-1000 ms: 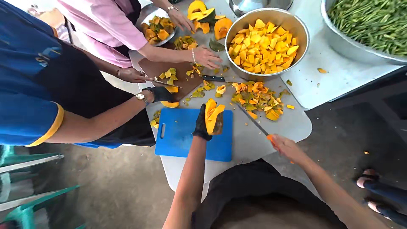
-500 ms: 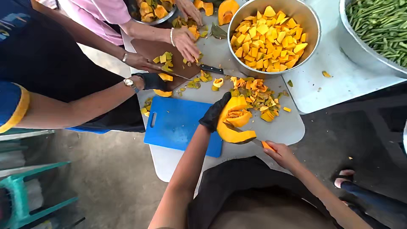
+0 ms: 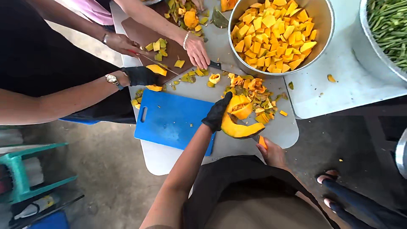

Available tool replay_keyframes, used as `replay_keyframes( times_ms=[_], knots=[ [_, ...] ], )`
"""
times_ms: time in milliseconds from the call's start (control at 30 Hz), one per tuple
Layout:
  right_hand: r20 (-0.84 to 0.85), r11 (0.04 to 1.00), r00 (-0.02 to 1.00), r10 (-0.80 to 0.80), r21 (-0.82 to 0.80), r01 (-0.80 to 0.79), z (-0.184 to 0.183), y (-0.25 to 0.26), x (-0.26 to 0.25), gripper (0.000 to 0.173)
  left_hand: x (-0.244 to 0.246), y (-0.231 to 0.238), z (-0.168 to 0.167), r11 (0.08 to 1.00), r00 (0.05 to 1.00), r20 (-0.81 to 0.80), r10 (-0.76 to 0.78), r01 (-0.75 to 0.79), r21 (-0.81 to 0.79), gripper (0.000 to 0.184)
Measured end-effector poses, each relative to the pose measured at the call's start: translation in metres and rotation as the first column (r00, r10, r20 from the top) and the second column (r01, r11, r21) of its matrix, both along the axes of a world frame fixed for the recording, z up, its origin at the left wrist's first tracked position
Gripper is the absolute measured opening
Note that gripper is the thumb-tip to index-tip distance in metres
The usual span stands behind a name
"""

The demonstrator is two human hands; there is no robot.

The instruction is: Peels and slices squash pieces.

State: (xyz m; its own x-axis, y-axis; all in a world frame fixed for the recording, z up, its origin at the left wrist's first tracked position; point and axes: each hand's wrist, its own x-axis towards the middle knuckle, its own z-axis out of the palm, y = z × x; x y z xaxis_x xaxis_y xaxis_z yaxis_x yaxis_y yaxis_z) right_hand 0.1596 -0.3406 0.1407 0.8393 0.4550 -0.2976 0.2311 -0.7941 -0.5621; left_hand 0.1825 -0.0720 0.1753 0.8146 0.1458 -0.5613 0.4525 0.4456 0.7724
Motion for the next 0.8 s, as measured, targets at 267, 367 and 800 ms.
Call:
replay_keyframes(
  times_ms=[267, 367, 800],
  knots=[
    [-0.420, 0.984, 0.890, 0.178, 0.088, -0.155, -0.007, -0.029, 0.039, 0.065, 0.017, 0.009, 0.005, 0.977, 0.978, -0.122, -0.169, 0.183, 0.113, 0.049],
    [-0.261, 0.993, 0.961, 0.094, -0.049, -0.110, 0.000, -0.015, 0.039, 0.061, 0.017, 0.007, 0.004, 0.985, 0.988, -0.097, -0.123, 0.134, 0.108, 0.049],
    [-0.404, 0.982, 0.896, 0.185, 0.104, -0.155, -0.015, -0.025, 0.044, 0.071, 0.013, 0.011, 0.006, 0.994, 0.988, -0.116, -0.107, 0.110, 0.018, 0.049]
  ],
)
